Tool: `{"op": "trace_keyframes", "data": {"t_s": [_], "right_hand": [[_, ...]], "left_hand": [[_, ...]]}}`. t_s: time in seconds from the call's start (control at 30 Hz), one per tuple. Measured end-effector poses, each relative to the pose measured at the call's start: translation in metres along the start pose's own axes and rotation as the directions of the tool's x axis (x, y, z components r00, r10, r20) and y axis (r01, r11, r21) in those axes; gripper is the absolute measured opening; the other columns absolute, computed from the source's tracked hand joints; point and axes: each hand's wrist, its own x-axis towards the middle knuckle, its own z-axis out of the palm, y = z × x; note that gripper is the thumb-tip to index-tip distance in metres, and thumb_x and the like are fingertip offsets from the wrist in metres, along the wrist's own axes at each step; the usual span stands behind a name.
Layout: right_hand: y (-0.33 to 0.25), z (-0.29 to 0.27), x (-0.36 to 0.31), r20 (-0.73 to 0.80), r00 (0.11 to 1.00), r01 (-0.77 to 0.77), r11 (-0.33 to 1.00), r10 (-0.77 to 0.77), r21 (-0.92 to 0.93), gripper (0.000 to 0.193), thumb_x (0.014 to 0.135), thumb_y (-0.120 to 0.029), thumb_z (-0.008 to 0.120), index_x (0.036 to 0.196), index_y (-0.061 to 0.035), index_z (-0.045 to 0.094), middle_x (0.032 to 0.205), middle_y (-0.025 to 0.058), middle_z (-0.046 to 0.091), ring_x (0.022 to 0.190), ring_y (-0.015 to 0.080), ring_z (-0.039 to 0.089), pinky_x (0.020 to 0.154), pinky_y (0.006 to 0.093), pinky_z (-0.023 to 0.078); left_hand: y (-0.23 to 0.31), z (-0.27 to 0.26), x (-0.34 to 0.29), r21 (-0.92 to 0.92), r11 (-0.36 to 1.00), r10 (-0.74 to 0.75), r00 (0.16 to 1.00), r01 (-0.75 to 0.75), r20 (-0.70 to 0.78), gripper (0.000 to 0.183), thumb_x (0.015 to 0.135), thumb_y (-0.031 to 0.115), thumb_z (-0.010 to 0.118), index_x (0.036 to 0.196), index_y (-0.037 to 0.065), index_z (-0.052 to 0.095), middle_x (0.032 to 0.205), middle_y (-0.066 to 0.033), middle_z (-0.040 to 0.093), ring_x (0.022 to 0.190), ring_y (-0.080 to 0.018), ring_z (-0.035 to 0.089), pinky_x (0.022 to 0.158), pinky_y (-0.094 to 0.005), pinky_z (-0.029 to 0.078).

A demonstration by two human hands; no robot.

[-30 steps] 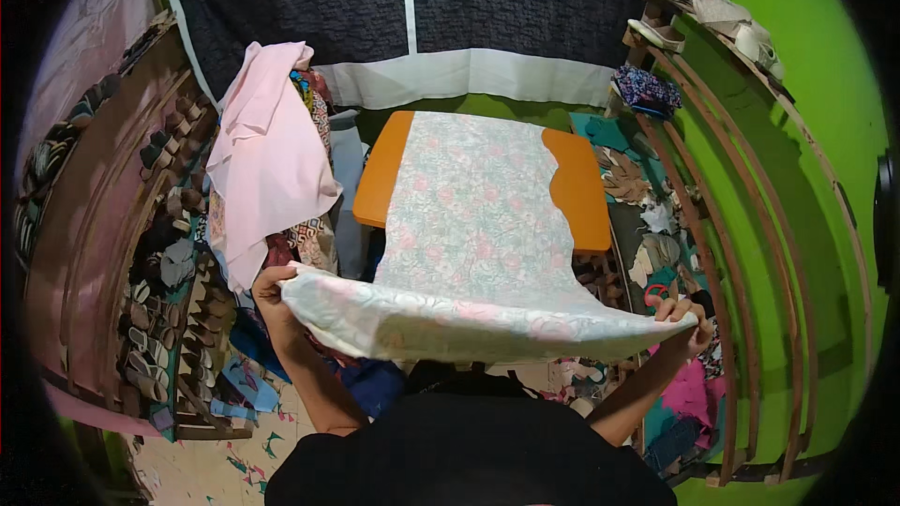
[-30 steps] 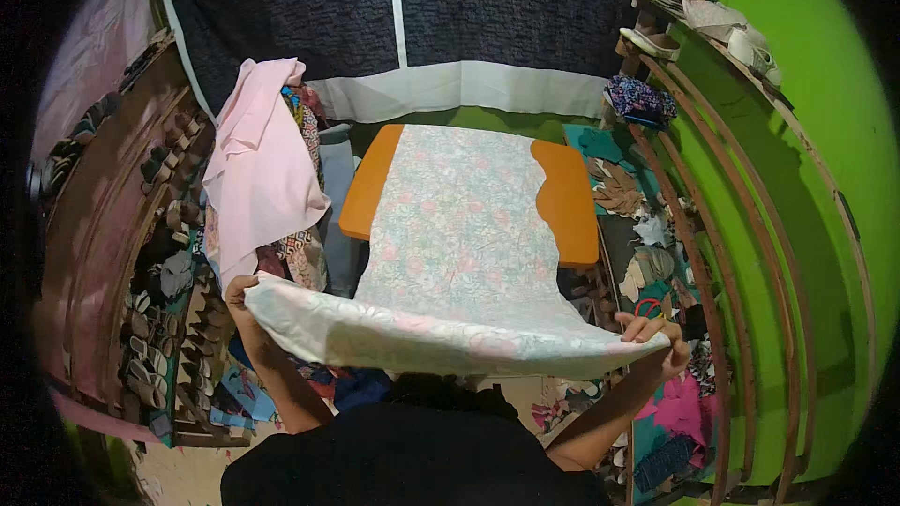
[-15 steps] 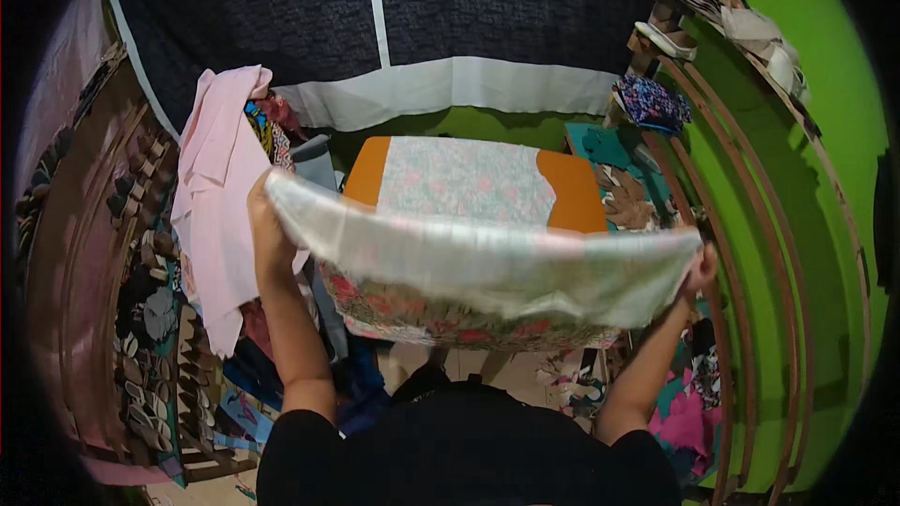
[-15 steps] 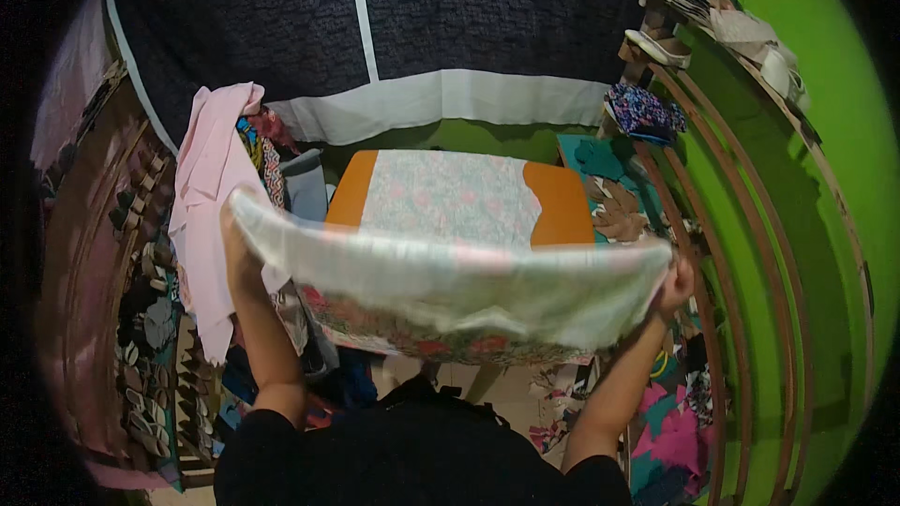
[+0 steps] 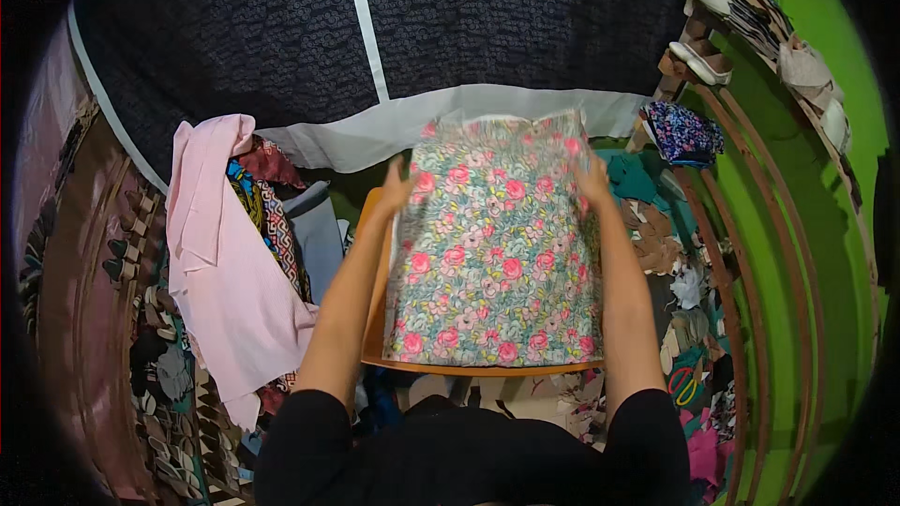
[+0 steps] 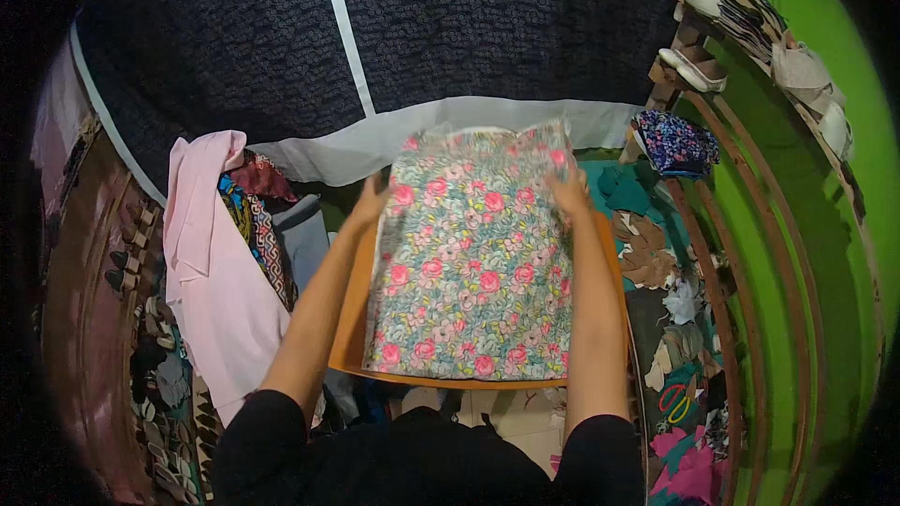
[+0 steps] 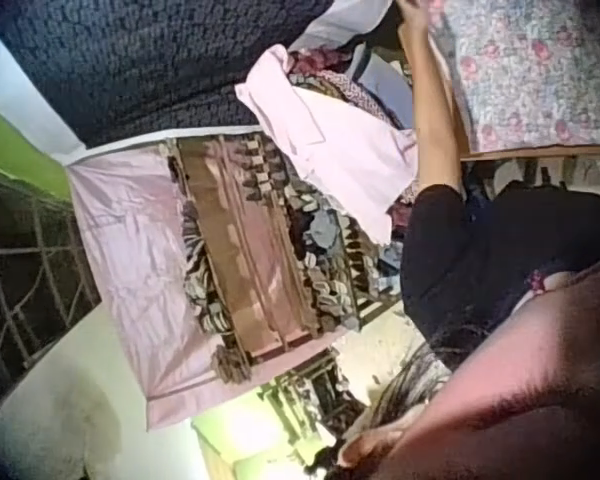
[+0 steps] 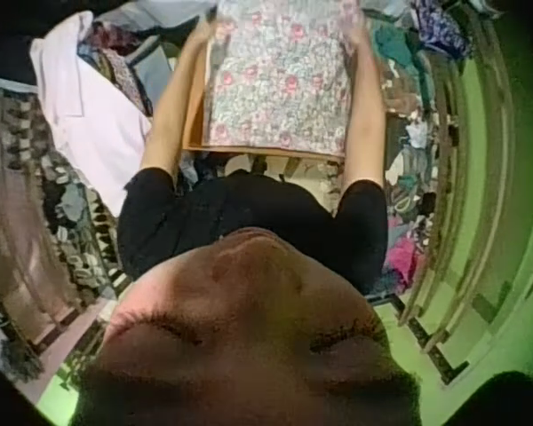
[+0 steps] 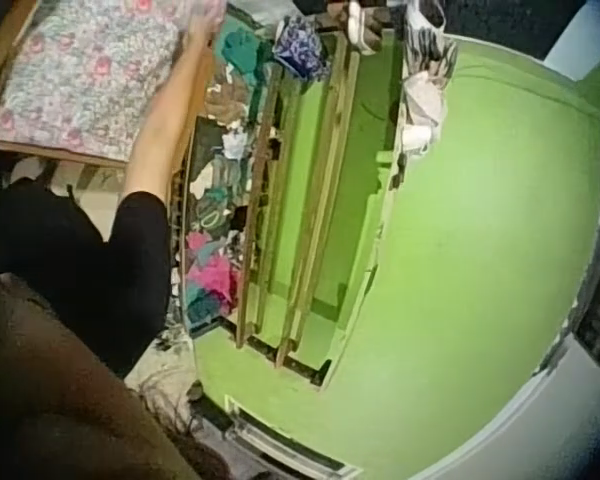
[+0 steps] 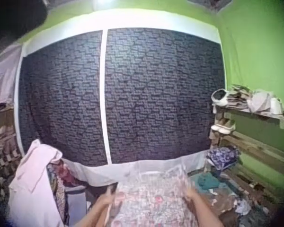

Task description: The recorder folds several pieces of fabric and clothing items on a table and places them on a shelf.

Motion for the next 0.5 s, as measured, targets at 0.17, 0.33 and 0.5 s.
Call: {"op": "trace_keyframes", "data": {"t_s": [0.17,0.33,0.5], "right_hand": [[0.076,0.020,-0.153,0.237,0.856,-0.377,0.869,0.459,-0.321,0.079,0.070,-0.044,0.056,0.130,-0.0075,0.021,0.134,0.0208,0.015,0.124,0.0357,0.014,0.099,0.0481,0.011],[0.089,0.015,-0.246,0.049,0.844,-0.466,0.775,0.534,-0.426,0.077,0.072,-0.048,0.054,0.129,-0.0066,0.022,0.134,0.0180,0.014,0.122,0.0351,0.015,0.099,0.0484,0.010],[0.088,0.000,-0.291,-0.245,0.790,-0.611,0.691,0.562,-0.387,0.074,0.069,-0.044,0.061,0.120,0.0007,0.031,0.121,0.0195,0.031,0.115,0.0333,0.026,0.095,0.0461,0.017]], "left_hand": [[0.013,0.067,-0.170,0.619,0.770,-0.464,0.802,0.155,0.376,0.079,0.070,0.049,0.056,0.129,0.005,0.025,0.131,-0.0200,0.027,0.124,-0.0338,0.019,0.100,-0.0466,0.011],[0.033,0.073,-0.251,0.733,0.679,-0.143,0.987,0.045,0.071,0.065,0.069,0.039,0.058,0.120,0.004,0.036,0.126,-0.0169,0.035,0.118,-0.0338,0.028,0.097,-0.0461,0.017],[0.072,0.075,-0.283,0.557,0.773,-0.260,0.952,0.305,-0.161,0.055,0.067,0.029,0.063,0.110,0.002,0.042,0.106,-0.0158,0.045,0.099,-0.0317,0.042,0.083,-0.0435,0.031]]}}
